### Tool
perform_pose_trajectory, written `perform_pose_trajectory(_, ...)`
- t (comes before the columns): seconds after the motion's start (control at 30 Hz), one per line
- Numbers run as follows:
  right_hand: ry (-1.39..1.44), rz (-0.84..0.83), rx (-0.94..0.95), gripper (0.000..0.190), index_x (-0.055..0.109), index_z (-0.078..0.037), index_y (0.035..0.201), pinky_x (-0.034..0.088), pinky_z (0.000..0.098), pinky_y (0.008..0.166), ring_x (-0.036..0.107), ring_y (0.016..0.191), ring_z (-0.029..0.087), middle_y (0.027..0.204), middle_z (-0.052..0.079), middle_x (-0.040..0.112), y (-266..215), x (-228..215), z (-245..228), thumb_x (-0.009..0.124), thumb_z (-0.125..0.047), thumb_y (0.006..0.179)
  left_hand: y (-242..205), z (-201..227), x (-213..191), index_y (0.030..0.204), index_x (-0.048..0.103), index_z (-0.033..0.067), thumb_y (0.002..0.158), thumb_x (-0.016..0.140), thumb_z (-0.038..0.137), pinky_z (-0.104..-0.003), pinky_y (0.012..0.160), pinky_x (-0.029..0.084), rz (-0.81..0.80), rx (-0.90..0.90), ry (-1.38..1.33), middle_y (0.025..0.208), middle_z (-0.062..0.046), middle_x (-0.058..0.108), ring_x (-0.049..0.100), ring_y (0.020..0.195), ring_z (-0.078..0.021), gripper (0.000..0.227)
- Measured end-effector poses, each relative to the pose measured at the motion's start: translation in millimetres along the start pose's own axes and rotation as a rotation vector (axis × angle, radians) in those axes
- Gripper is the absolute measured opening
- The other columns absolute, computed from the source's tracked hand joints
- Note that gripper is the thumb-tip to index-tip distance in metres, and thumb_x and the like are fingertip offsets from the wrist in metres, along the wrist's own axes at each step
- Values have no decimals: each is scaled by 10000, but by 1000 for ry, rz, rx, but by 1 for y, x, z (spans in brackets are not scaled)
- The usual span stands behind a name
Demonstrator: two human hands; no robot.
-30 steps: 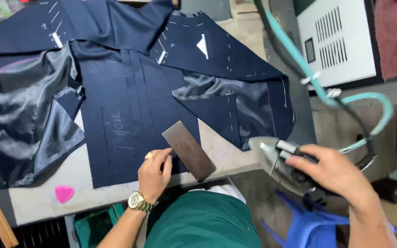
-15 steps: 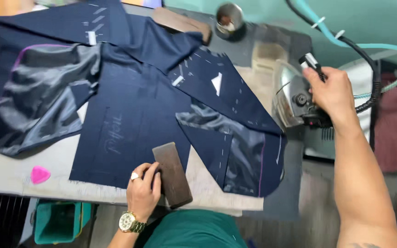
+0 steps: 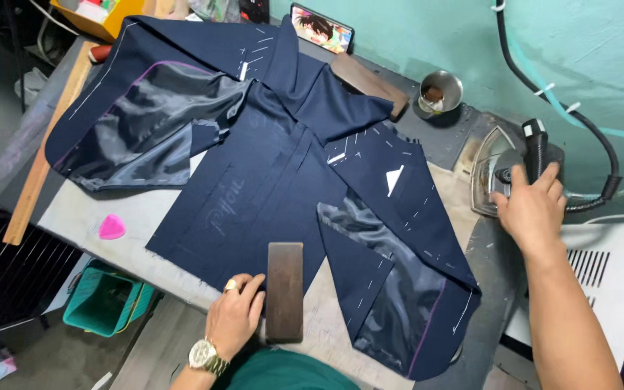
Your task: The person irons a dark blue jacket laid out on a work table. They use a steam iron to press the sleeves and body, frequently adjusting the fabric and using a wooden pressing block to shape the seams.
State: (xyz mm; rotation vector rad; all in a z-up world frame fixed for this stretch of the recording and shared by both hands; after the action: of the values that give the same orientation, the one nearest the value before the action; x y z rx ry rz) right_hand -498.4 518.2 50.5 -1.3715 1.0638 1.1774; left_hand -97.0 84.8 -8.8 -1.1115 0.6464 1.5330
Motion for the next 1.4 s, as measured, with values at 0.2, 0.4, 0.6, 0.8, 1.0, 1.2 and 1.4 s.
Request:
perform_pose_trajectory(0.2,53,168,-49,644,412,46,1549,85,634,1229,97,1510,597,1609,474,61,-62,-16,-51,648,-171,991,6,29,-24,1242,660,162,950,607,239,-476,632,555,44,306,-4,1133,-94,662,685,702,-332,307)
perform_pose_trajectory(0.4,613,379,-498,288,397,-42,699,272,521,661,394,653,341,703,134,425,-212,-26,-240,590,-27,912,-1,18,-21,1201,685,123,960,620,189,-434,581,535,117,478,-71,1017,-67,676,668,697,-280,258)
perform_pose_trajectory(0.6,662,353,-229,288,757,-67,1092,567,370,898,714,1013,286,1093,116,757,-310,96,-280,781,-297,921,11,-7,-17,1257,667,218,906,642,178,-356,710,555,81,675,-30,1084,-18,650,691,948,-252,354)
perform_pose_trajectory(0.8,365,220,-11,669,623,-100,1306,504,518,896,630,1119,417,1224,224,623,-335,118,-335,726,-603,878,42,-2,-22,1223,672,226,912,635,195,-363,720,562,41,806,-61,1092,-1,646,699,929,-240,314)
perform_pose_trajectory(1.0,148,117,34,592,597,-44,1328,401,472,902,520,1172,417,1319,294,518,-340,116,-367,744,-427,901,69,3,-25,1177,696,246,884,664,211,-367,692,584,82,797,18,1009,4,654,714,854,-243,297)
perform_pose_trajectory(1.2,575,72,267,698,618,-122,1352,384,443,1011,483,1224,329,1307,121,528,-347,117,-353,815,-468,778,60,-26,-1,1423,577,115,989,612,316,-523,883,569,-442,248,-534,1090,-229,743,699,1073,-445,480)
perform_pose_trajectory(1.4,1060,273,-53,371,764,-41,1109,529,407,1010,667,1146,361,1118,171,721,-310,67,-347,844,-212,789,77,-56,-34,1228,608,68,973,690,158,-443,842,586,-208,116,-923,1083,-185,736,720,990,-271,282)
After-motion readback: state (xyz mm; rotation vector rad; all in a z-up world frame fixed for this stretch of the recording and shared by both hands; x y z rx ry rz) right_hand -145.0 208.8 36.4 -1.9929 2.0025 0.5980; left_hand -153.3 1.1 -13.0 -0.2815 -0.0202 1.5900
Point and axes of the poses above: each hand's wrist, its own y-axis towards the middle knuckle, its own x-axis out of the palm, z = x × y, the point moved 8 cm from there along y, towards the middle knuckle
